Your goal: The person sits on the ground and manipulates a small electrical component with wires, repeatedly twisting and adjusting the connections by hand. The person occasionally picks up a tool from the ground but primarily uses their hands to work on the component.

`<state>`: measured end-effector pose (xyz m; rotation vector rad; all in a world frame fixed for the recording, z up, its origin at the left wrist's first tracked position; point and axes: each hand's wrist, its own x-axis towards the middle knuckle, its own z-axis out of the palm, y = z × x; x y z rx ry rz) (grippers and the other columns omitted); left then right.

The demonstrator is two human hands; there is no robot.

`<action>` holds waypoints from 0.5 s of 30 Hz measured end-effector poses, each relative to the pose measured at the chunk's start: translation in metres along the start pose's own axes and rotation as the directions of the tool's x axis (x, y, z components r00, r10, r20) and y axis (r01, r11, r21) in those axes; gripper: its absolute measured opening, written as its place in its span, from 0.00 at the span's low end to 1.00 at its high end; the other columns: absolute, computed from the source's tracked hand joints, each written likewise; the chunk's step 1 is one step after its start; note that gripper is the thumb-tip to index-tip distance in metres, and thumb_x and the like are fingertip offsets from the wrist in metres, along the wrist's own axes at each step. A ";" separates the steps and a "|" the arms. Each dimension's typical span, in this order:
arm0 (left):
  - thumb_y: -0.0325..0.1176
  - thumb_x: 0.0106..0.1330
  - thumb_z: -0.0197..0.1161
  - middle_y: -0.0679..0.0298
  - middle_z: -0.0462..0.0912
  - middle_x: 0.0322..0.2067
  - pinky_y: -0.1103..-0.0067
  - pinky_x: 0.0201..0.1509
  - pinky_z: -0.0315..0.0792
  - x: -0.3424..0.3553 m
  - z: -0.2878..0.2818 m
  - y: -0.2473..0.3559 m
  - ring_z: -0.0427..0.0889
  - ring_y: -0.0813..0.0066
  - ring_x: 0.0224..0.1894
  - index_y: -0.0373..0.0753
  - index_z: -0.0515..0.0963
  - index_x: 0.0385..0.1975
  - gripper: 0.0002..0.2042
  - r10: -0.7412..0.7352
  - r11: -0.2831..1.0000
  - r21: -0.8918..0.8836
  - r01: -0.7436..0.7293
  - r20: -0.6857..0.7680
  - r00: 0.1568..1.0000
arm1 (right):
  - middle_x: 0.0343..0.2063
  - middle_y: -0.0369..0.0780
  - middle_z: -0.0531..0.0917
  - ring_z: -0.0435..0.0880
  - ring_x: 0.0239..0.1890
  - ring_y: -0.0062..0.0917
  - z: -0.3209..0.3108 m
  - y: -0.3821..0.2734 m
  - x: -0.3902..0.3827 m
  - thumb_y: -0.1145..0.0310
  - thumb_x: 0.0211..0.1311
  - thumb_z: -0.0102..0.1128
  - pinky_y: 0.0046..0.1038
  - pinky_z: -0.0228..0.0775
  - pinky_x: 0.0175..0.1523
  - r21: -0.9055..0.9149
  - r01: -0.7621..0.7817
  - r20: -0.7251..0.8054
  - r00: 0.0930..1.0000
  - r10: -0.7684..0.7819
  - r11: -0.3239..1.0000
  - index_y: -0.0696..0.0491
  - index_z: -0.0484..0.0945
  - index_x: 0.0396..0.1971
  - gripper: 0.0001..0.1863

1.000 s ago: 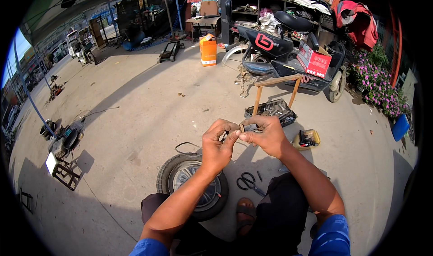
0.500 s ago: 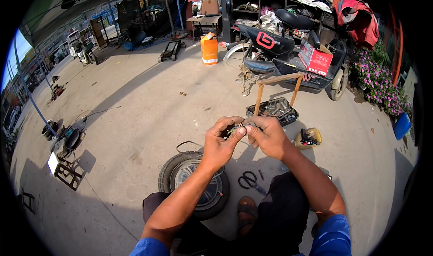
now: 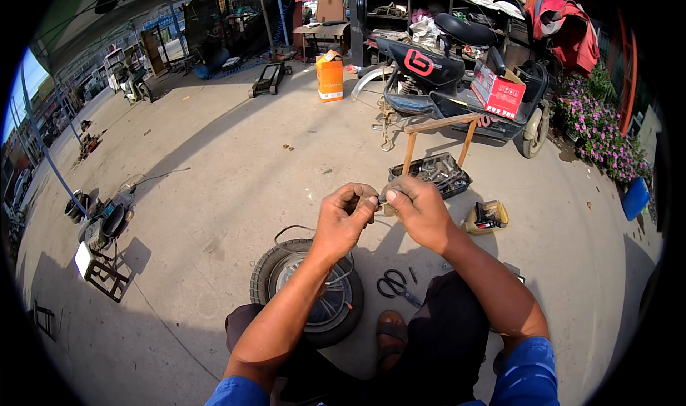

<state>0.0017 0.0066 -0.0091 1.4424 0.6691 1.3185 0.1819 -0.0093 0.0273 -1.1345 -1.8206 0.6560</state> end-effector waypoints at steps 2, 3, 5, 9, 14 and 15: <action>0.31 0.69 0.59 0.66 0.77 0.25 0.82 0.29 0.67 0.001 0.001 -0.001 0.73 0.82 0.26 0.32 0.77 0.36 0.07 -0.016 1.000 -0.022 0.017 0.018 1.000 | 0.21 0.41 0.80 0.78 0.22 0.20 0.001 0.005 0.001 0.65 0.70 0.54 0.25 0.70 0.29 -0.009 0.047 -0.024 0.999 -0.047 0.999 0.59 0.78 0.37 0.12; 0.31 0.70 0.59 0.67 0.76 0.24 0.82 0.29 0.67 0.001 0.001 -0.002 0.73 0.82 0.26 0.32 0.77 0.36 0.07 -0.025 0.999 -0.033 0.026 0.026 0.999 | 0.21 0.40 0.80 0.78 0.23 0.19 0.001 0.006 0.000 0.65 0.70 0.54 0.25 0.70 0.29 0.044 0.026 -0.030 0.999 -0.025 0.999 0.60 0.78 0.37 0.12; 0.32 0.70 0.56 0.67 0.76 0.24 0.82 0.28 0.67 0.002 0.000 0.001 0.73 0.81 0.24 0.32 0.77 0.37 0.08 -0.062 0.996 -0.055 0.064 0.039 0.997 | 0.22 0.39 0.80 0.77 0.23 0.18 0.000 0.006 0.000 0.65 0.71 0.54 0.24 0.69 0.30 0.151 -0.034 -0.026 0.999 0.038 0.988 0.60 0.78 0.37 0.12; 0.32 0.72 0.52 0.66 0.77 0.25 0.83 0.25 0.67 0.003 -0.003 0.002 0.72 0.82 0.21 0.32 0.75 0.38 0.09 -0.136 0.981 -0.127 0.146 0.083 0.987 | 0.21 0.36 0.78 0.74 0.22 0.16 -0.002 0.004 0.001 0.66 0.72 0.53 0.23 0.68 0.28 0.288 -0.130 -0.027 0.989 0.143 0.949 0.60 0.77 0.36 0.12; 0.31 0.72 0.52 0.63 0.80 0.26 0.83 0.25 0.67 0.004 -0.007 0.007 0.74 0.82 0.21 0.32 0.75 0.39 0.08 -0.210 0.972 -0.082 0.220 0.111 0.971 | 0.24 0.34 0.77 0.68 0.20 0.12 -0.009 0.011 0.002 0.61 0.73 0.53 0.16 0.61 0.21 0.332 -0.168 -0.046 0.980 0.194 0.928 0.57 0.74 0.39 0.13; 0.31 0.71 0.52 0.63 0.80 0.26 0.83 0.25 0.67 0.004 -0.008 0.006 0.74 0.82 0.21 0.32 0.75 0.39 0.08 -0.203 0.975 -0.069 0.213 0.123 0.971 | 0.24 0.34 0.76 0.68 0.20 0.12 -0.009 0.011 0.002 0.60 0.73 0.53 0.16 0.60 0.21 0.335 -0.173 -0.055 0.978 0.202 0.926 0.57 0.74 0.39 0.13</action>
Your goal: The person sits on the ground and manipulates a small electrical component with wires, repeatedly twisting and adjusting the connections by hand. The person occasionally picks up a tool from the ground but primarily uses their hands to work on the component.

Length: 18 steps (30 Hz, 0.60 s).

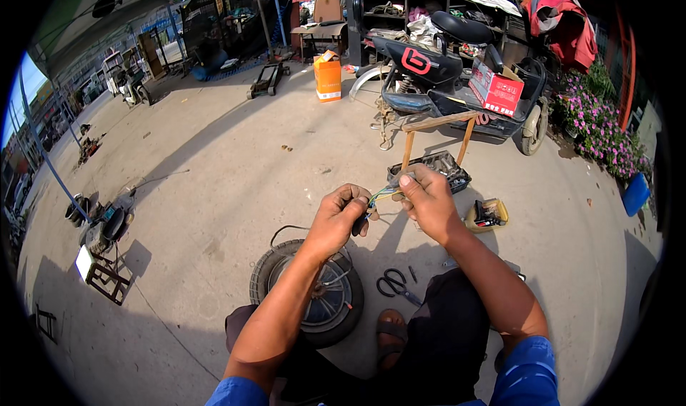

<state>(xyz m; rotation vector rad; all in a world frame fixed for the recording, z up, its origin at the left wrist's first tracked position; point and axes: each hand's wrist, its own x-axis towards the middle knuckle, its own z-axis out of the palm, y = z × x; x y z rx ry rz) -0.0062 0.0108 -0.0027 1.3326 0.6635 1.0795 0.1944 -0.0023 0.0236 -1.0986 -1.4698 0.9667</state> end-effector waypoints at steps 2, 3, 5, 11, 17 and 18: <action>0.30 0.71 0.52 0.64 0.80 0.27 0.83 0.25 0.67 0.001 -0.003 0.000 0.76 0.81 0.22 0.32 0.74 0.39 0.08 -0.008 0.999 0.032 0.007 0.024 1.000 | 0.24 0.34 0.76 0.68 0.20 0.12 -0.001 0.000 0.000 0.60 0.73 0.53 0.17 0.60 0.21 0.012 0.002 -0.007 1.000 -0.002 1.000 0.57 0.74 0.39 0.13; 0.30 0.71 0.52 0.64 0.80 0.27 0.83 0.25 0.67 0.001 -0.005 -0.001 0.76 0.81 0.23 0.32 0.74 0.39 0.08 -0.013 0.999 0.045 0.012 0.034 0.999 | 0.24 0.34 0.76 0.68 0.20 0.12 -0.001 0.001 0.000 0.60 0.73 0.53 0.17 0.60 0.21 0.021 0.008 -0.001 1.000 -0.008 1.000 0.57 0.74 0.39 0.14; 0.31 0.71 0.53 0.62 0.81 0.29 0.83 0.27 0.69 -0.001 -0.005 0.000 0.76 0.80 0.23 0.33 0.74 0.39 0.08 0.010 0.995 0.103 -0.015 0.047 0.999 | 0.24 0.34 0.76 0.68 0.20 0.12 -0.002 0.001 0.000 0.60 0.72 0.54 0.16 0.60 0.20 0.019 0.026 0.005 1.000 -0.026 0.999 0.57 0.74 0.38 0.14; 0.33 0.69 0.58 0.64 0.80 0.31 0.83 0.26 0.68 0.000 -0.008 -0.001 0.78 0.80 0.24 0.33 0.75 0.39 0.09 0.026 0.997 0.065 -0.031 0.083 0.996 | 0.23 0.34 0.76 0.68 0.19 0.11 -0.002 0.001 -0.001 0.60 0.73 0.53 0.16 0.59 0.20 -0.012 0.058 0.000 0.998 -0.058 0.998 0.58 0.74 0.38 0.14; 0.29 0.67 0.57 0.64 0.81 0.31 0.83 0.26 0.68 -0.002 -0.008 -0.002 0.79 0.80 0.26 0.34 0.75 0.39 0.06 -0.027 0.999 0.049 0.023 0.089 0.996 | 0.23 0.34 0.75 0.68 0.20 0.11 0.002 0.000 -0.002 0.61 0.73 0.53 0.16 0.60 0.20 -0.047 0.112 -0.002 0.994 -0.112 0.993 0.57 0.74 0.38 0.13; 0.29 0.67 0.57 0.64 0.81 0.30 0.83 0.26 0.68 -0.002 -0.007 -0.003 0.79 0.80 0.27 0.34 0.75 0.39 0.06 0.011 0.999 0.040 -0.015 0.095 0.995 | 0.22 0.34 0.75 0.68 0.20 0.11 0.002 0.000 -0.001 0.61 0.73 0.53 0.16 0.60 0.21 -0.057 0.113 -0.001 0.994 -0.113 0.992 0.57 0.74 0.38 0.13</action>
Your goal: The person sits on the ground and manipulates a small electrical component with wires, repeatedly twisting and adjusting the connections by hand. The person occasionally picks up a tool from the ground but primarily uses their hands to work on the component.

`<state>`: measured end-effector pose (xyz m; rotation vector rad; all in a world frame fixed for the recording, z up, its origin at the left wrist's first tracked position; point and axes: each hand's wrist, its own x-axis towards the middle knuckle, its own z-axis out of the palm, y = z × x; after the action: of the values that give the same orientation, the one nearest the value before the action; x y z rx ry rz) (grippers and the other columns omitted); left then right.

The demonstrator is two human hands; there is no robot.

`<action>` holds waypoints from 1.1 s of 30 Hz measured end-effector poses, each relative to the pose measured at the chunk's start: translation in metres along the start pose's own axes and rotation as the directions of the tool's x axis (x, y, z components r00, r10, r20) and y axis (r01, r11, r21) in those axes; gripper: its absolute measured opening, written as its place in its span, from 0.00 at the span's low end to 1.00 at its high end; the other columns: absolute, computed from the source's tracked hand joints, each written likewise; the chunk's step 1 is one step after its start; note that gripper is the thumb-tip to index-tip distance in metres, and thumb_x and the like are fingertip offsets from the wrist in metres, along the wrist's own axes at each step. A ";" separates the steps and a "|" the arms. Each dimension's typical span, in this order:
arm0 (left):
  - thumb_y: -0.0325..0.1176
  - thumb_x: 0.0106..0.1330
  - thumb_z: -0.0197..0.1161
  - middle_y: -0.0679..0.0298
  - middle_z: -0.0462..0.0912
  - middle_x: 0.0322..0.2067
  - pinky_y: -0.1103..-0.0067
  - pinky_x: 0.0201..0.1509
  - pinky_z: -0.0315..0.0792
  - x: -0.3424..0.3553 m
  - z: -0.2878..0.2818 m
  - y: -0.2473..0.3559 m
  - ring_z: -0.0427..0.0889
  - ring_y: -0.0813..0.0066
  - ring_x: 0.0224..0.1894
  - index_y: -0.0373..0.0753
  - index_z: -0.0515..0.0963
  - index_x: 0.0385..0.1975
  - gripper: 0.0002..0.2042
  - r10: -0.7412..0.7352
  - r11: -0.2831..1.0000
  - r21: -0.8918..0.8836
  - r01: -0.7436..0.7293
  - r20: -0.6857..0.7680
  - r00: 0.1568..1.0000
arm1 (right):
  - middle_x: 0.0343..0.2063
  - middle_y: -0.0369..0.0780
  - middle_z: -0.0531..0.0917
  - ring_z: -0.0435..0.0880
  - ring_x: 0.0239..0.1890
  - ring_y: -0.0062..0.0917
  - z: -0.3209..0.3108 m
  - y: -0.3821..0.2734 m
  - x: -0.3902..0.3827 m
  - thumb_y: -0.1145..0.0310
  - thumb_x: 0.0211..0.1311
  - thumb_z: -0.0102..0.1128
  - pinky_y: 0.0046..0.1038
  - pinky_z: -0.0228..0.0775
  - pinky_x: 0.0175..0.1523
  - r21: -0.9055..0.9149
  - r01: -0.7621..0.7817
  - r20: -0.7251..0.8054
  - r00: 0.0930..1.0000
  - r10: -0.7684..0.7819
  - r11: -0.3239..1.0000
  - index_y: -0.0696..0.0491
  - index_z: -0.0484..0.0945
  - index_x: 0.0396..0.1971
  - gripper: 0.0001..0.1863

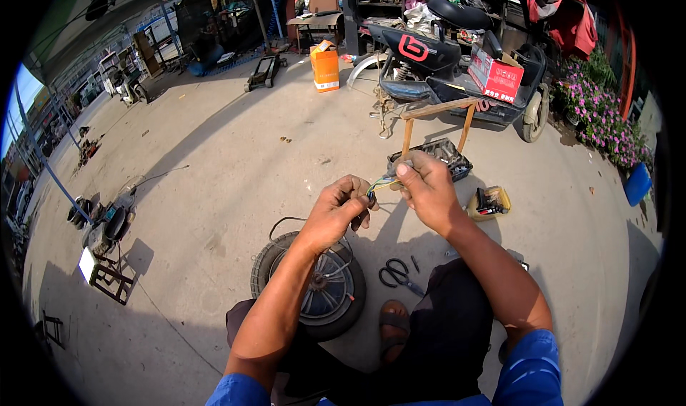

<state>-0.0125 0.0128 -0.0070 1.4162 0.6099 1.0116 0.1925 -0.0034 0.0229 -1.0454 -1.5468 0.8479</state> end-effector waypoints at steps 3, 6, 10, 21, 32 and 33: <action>0.28 0.65 0.55 0.62 0.81 0.30 0.82 0.26 0.70 0.000 0.001 0.005 0.80 0.78 0.28 0.33 0.75 0.37 0.06 -0.020 0.996 0.087 0.022 -0.034 0.999 | 0.21 0.35 0.77 0.71 0.21 0.14 0.000 -0.004 -0.001 0.64 0.72 0.53 0.21 0.65 0.25 -0.021 -0.020 -0.024 1.000 0.019 1.000 0.59 0.76 0.36 0.12; 0.27 0.64 0.55 0.62 0.81 0.30 0.81 0.28 0.72 -0.002 0.000 0.010 0.80 0.77 0.29 0.33 0.75 0.35 0.05 -0.106 0.969 0.223 0.106 -0.012 0.994 | 0.20 0.36 0.78 0.73 0.21 0.15 0.000 -0.009 -0.002 0.66 0.71 0.54 0.23 0.67 0.28 -0.038 -0.022 -0.054 0.998 0.020 0.999 0.60 0.77 0.35 0.12; 0.24 0.60 0.54 0.61 0.82 0.31 0.80 0.30 0.74 -0.004 -0.003 0.008 0.81 0.76 0.29 0.32 0.76 0.34 0.06 -0.076 0.988 0.138 0.073 0.015 0.997 | 0.21 0.35 0.78 0.73 0.21 0.14 -0.005 -0.006 0.000 0.65 0.72 0.54 0.22 0.67 0.28 0.016 -0.069 -0.089 0.994 0.070 0.997 0.60 0.76 0.36 0.12; 0.19 0.54 0.51 0.61 0.82 0.33 0.77 0.50 0.73 0.000 -0.009 0.002 0.80 0.75 0.42 0.32 0.77 0.40 0.14 -0.071 0.995 0.062 0.073 -0.027 0.997 | 0.25 0.35 0.79 0.78 0.25 0.15 -0.007 -0.015 -0.001 0.66 0.73 0.53 0.19 0.67 0.29 0.099 -0.083 -0.126 0.987 0.095 0.992 0.59 0.76 0.38 0.11; 0.14 0.48 0.52 0.60 0.84 0.39 0.74 0.55 0.70 -0.004 -0.021 0.015 0.80 0.73 0.46 0.29 0.76 0.42 0.19 -0.090 0.783 0.618 0.073 -0.003 0.996 | 0.25 0.37 0.81 0.69 0.22 0.10 -0.011 -0.019 -0.001 0.64 0.73 0.52 0.17 0.63 0.25 0.117 -0.058 -0.196 0.977 0.080 0.991 0.58 0.76 0.39 0.12; 0.14 0.49 0.53 0.60 0.84 0.39 0.75 0.55 0.70 -0.004 -0.018 0.017 0.80 0.73 0.46 0.29 0.76 0.43 0.18 -0.113 0.779 0.621 0.084 0.007 0.994 | 0.25 0.37 0.81 0.69 0.22 0.10 -0.013 -0.020 -0.001 0.64 0.73 0.52 0.17 0.62 0.25 0.097 -0.039 -0.183 0.982 0.056 0.994 0.58 0.76 0.39 0.12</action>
<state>-0.0331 0.0165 0.0069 1.9528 1.0401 0.7113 0.2011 -0.0118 0.0429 -1.0654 -1.3189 0.8236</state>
